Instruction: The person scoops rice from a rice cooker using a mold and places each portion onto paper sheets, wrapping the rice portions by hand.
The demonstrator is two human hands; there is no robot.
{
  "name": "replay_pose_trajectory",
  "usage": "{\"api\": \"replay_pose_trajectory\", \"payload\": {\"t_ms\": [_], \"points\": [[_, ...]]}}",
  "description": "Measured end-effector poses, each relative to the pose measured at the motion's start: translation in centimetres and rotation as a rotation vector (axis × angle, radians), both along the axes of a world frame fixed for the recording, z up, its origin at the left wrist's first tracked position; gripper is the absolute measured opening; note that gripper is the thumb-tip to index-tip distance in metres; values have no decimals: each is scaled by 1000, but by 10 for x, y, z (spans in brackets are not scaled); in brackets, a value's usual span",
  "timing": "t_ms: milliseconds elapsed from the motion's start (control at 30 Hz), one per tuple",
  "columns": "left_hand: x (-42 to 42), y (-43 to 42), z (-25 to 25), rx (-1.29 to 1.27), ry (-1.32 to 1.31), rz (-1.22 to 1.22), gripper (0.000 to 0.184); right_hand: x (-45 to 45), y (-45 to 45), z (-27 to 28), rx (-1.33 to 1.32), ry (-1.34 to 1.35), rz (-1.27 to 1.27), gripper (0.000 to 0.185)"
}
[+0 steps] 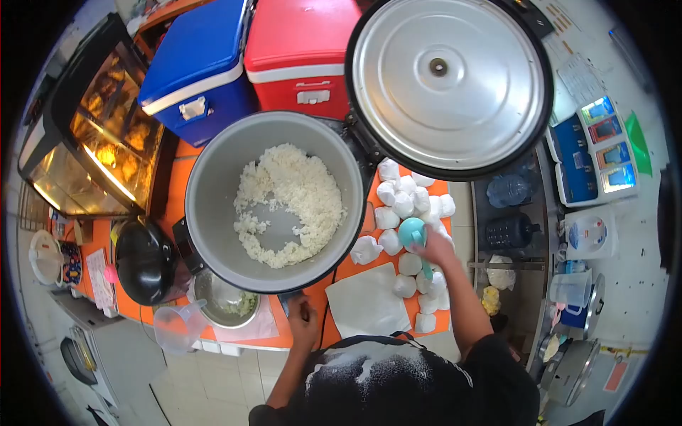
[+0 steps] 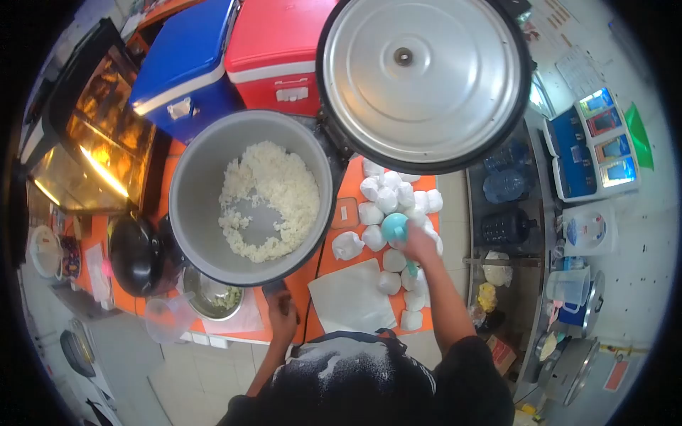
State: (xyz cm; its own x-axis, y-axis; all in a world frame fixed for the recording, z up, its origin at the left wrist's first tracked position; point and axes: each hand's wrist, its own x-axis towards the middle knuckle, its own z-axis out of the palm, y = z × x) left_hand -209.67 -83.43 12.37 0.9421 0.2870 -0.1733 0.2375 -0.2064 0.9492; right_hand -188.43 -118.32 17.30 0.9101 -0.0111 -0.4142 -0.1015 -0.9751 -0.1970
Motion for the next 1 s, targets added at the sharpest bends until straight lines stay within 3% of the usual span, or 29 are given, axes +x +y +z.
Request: {"api": "replay_pose_trajectory", "payload": {"t_ms": [67,133,167,233,267,300,333,367,400,467,500,533,600,667,767,800,867,1000], "points": [[1,8,-1,-83,-14,159,35,-35,4,-20,-81,72,110,62],[4,20,-7,178,-175,268,52,-43,-12,-53,30,-254,58,64],[9,23,-4,189,-164,314,52,-44,-16,-43,70,-279,90,64],[16,33,5,260,-309,328,72,-39,-7,36,273,-278,276,65],[13,40,-4,329,-302,291,92,-38,-1,65,606,18,26,61],[16,43,1,338,-294,313,92,-33,25,117,807,175,-39,59],[25,43,11,400,-310,316,103,-25,51,164,815,287,-30,60],[34,42,19,460,-326,314,114,-15,77,201,744,238,188,60],[40,40,23,462,-322,323,114,-5,102,224,667,184,400,60],[51,33,29,331,-360,395,133,22,153,235,558,12,759,60],[54,28,30,331,-365,404,133,38,186,242,496,-18,832,56],[59,25,30,237,-391,433,136,54,211,224,476,-164,911,49],[63,24,24,144,-429,464,140,96,269,198,37,9,891,46],[59,21,12,119,-376,457,144,133,310,148,-169,-98,1044,39],[66,21,20,120,-395,446,144,164,339,56,-95,-338,1007,33],[63,20,23,117,-372,438,145,164,344,44,-97,-287,939,35],[60,23,30,119,-348,441,145,150,358,71,-220,-1,885,50],[61,25,43,161,-346,401,139,173,348,48,-282,134,890,60]]}}
